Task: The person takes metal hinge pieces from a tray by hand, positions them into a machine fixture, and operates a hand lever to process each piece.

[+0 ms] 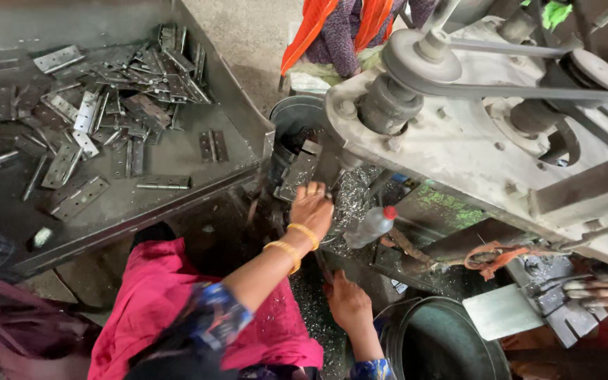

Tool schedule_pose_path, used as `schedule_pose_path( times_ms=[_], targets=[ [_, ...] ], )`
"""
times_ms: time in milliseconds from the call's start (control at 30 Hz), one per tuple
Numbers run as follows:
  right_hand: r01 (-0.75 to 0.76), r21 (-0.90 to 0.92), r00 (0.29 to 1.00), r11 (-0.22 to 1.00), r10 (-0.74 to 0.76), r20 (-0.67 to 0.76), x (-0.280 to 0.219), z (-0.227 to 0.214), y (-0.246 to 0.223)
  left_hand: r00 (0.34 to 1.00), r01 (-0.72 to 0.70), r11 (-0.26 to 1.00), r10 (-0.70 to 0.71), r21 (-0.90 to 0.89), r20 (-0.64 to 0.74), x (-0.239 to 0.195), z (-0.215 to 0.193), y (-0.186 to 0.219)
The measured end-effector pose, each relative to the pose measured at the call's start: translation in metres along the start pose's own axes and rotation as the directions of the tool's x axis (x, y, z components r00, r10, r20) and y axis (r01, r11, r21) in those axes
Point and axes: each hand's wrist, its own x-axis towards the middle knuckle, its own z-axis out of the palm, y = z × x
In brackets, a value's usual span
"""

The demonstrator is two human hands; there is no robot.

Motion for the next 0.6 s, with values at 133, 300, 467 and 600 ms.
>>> schedule_pose_path(
  times_ms=[133,300,467,600],
  targets=[
    [-0.062,-0.019,0.987,0.998,0.064,0.146,0.012,-0.007,-0.008,0.997,-0.04,0.998,0.037,-0.042,-0.073,-0.032,0.013,-0.035],
    [-0.07,-0.059,0.979,0.996,0.08,0.186,0.036,-0.021,0.004,0.985,-0.059,0.994,0.042,0.095,0.167,-0.009,-0.013,-0.019],
    [-0.355,0.081,0.928,0.931,0.341,0.147,-0.028,0.036,-0.012,0.969,-0.037,0.986,-0.004,0.162,0.248,0.005,-0.009,-0.011],
    [-0.353,0.137,0.931,0.925,0.334,0.147,-0.041,0.068,0.007,1.0,0.023,0.996,-0.021,0.089,-0.016,-0.025,0.012,-0.02]
  ],
)
